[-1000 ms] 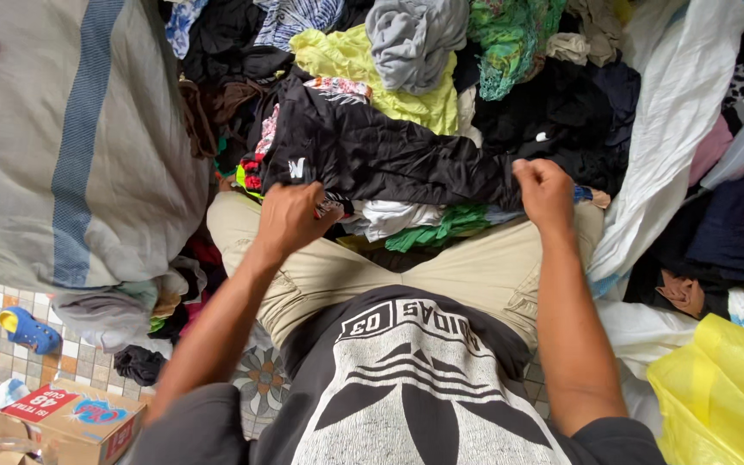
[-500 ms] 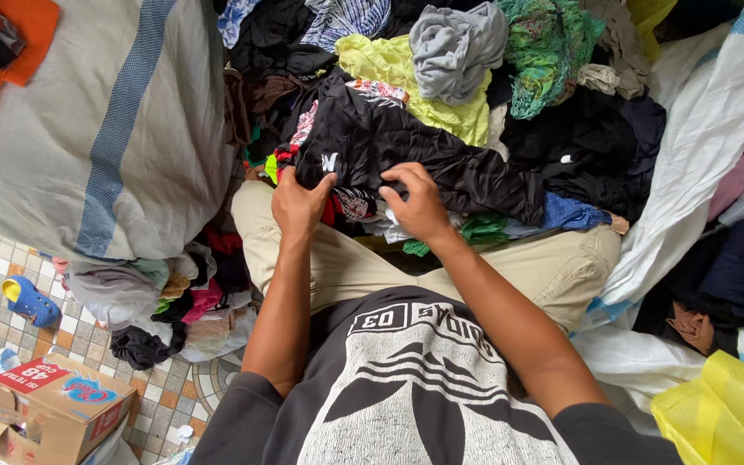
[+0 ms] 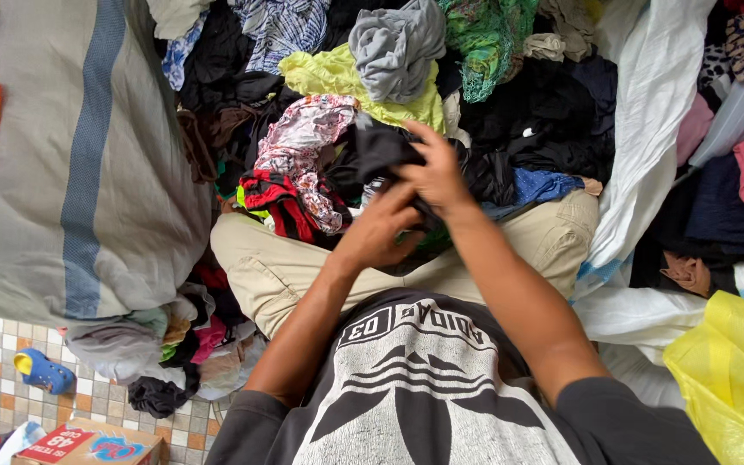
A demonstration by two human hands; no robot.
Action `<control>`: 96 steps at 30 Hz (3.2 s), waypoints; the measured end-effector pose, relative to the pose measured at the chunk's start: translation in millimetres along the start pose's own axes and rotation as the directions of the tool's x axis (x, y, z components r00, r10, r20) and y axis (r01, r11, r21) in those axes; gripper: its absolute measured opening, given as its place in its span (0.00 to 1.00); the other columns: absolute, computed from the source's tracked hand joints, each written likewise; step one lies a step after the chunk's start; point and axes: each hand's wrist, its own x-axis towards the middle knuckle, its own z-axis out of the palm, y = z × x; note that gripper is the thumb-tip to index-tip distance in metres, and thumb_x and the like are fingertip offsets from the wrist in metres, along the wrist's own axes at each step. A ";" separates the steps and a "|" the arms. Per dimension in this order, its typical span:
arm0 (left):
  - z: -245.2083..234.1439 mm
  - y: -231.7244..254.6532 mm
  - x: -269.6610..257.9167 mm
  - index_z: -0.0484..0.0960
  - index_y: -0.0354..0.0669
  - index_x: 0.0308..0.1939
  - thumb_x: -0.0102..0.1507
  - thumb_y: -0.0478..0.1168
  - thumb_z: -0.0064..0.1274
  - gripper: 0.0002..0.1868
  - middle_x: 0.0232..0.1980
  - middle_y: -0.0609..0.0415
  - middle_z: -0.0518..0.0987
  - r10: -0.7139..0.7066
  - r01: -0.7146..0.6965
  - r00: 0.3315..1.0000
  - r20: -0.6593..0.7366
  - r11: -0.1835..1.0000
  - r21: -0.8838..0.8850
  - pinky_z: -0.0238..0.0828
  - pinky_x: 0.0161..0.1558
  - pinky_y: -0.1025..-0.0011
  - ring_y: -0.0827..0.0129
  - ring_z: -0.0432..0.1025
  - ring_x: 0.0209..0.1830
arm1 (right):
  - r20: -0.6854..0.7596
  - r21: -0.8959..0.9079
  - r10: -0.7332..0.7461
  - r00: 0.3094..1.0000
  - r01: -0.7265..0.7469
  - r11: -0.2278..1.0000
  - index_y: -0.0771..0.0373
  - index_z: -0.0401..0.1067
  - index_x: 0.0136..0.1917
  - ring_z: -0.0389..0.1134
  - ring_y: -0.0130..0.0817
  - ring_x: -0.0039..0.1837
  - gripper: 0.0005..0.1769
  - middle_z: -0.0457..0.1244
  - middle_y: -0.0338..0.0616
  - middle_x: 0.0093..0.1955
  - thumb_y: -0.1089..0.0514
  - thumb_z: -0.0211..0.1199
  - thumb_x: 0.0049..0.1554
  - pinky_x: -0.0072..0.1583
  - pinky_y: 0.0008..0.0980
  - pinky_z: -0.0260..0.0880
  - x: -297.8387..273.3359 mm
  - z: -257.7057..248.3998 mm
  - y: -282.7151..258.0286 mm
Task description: The person picks up several garments from a large pile, smooths them out by hand, and folds them into smaller rectangular shapes.
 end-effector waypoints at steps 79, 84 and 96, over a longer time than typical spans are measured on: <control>41.1 63.6 35.5 0.85 0.37 0.54 0.61 0.22 0.70 0.20 0.41 0.44 0.89 -0.782 0.173 0.570 0.255 -0.189 -0.967 0.89 0.39 0.62 0.58 0.87 0.36 | 0.148 0.545 0.523 0.839 -0.510 0.665 0.59 0.75 0.76 0.77 0.36 0.63 0.51 0.73 0.45 0.70 0.20 0.61 0.56 0.70 0.42 0.74 -186.1 -10.5 -18.5; 46.6 72.0 33.2 0.87 0.40 0.55 0.60 0.31 0.76 0.21 0.45 0.51 0.89 -0.694 0.383 0.674 0.254 0.035 -0.923 0.83 0.48 0.61 0.68 0.82 0.43 | -0.429 0.568 0.275 0.860 0.021 0.823 0.60 0.71 0.77 0.72 0.39 0.71 0.30 0.68 0.41 0.74 0.53 0.72 0.65 0.79 0.48 0.68 -146.9 -33.1 -3.3; 17.3 18.6 3.5 0.76 0.39 0.75 0.64 0.58 0.62 0.40 0.78 0.36 0.72 -0.439 0.452 0.891 -0.112 0.880 0.143 0.60 0.76 0.44 0.39 0.64 0.79 | -0.482 0.854 0.645 0.593 0.154 0.497 0.66 0.74 0.73 0.72 0.54 0.70 0.32 0.70 0.58 0.72 0.72 0.65 0.55 0.74 0.54 0.74 -148.3 -120.8 -53.0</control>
